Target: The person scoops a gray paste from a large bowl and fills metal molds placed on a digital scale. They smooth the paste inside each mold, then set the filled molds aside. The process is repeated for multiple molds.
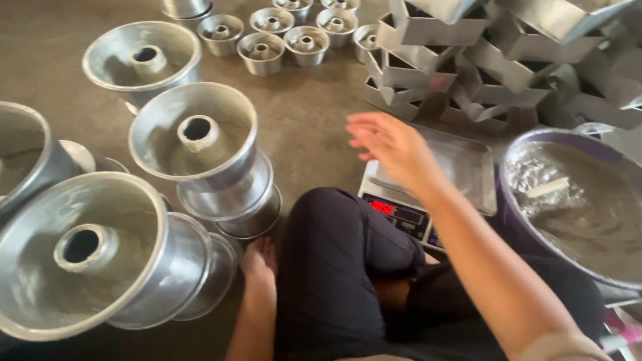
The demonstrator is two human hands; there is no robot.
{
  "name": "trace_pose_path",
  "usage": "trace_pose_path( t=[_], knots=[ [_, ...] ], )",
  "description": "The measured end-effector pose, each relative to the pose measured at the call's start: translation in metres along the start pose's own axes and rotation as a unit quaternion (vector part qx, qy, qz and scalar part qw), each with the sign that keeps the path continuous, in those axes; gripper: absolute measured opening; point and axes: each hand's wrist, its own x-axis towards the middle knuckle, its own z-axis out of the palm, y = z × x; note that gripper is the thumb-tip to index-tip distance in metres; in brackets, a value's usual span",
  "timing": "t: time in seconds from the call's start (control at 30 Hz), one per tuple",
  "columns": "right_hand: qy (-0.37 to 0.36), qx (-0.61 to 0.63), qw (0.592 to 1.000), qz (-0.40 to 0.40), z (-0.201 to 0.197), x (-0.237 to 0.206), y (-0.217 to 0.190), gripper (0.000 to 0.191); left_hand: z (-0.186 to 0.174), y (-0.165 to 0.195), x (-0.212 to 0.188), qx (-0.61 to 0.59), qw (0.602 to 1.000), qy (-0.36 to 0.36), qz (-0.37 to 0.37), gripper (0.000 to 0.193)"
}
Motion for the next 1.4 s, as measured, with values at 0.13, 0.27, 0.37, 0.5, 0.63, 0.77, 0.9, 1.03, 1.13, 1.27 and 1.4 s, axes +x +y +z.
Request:
trace_pose_path(
  t=[0.13, 0.27, 0.37, 0.5, 0.63, 0.77, 0.9, 1.03, 1.13, 1.27, 1.4],
  knots=[
    [-0.034, 0.041, 0.999, -0.01, 0.069, 0.062, -0.003, 0.042, 0.009, -0.002, 0.012, 0.013, 0.999, 0.028, 0.022, 0.033],
    [-0.041, 0.039, 0.997, 0.049, 0.104, 0.095, -0.002, 0.049, 0.009, -0.001, 0.013, 0.051, 0.993, 0.098, 0.045, 0.034],
    [-0.037, 0.062, 0.995, 0.068, 0.119, 0.108, -0.004, 0.053, 0.002, -0.002, 0.014, 0.074, 0.991, 0.074, 0.083, 0.037],
    [-0.027, 0.057, 0.994, 0.094, 0.13, 0.114, -0.009, 0.057, -0.007, -0.01, 0.016, 0.067, 0.985, 0.052, 0.152, 0.042],
    [-0.036, 0.077, 0.992, 0.097, 0.133, 0.118, -0.013, 0.054, -0.012, -0.016, 0.018, 0.065, 0.985, 0.061, 0.144, 0.061],
    [-0.051, 0.122, 0.986, 0.101, 0.133, 0.121, -0.015, 0.051, -0.017, -0.018, 0.023, 0.065, 0.986, 0.042, 0.147, 0.072],
    [-0.055, 0.142, 0.984, 0.095, 0.131, 0.124, -0.014, 0.047, -0.023, -0.022, 0.029, 0.084, 0.986, 0.053, 0.133, 0.079],
    [-0.052, 0.151, 0.983, 0.086, 0.121, 0.124, -0.011, 0.045, -0.025, -0.025, 0.032, 0.081, 0.99, 0.009, 0.119, 0.085],
    [-0.039, 0.153, 0.984, 0.085, 0.108, 0.125, -0.006, 0.043, -0.02, -0.027, 0.036, 0.087, 0.991, -0.034, 0.098, 0.09],
    [-0.013, 0.155, 0.984, 0.088, 0.084, 0.132, 0.007, 0.04, 0.001, -0.029, 0.051, 0.118, 0.99, -0.059, 0.058, 0.093],
    [0.04, 0.161, 0.981, 0.103, 0.048, 0.149, 0.023, 0.039, 0.037, -0.034, 0.076, 0.141, 0.987, -0.075, 0.018, 0.096]
  ],
)
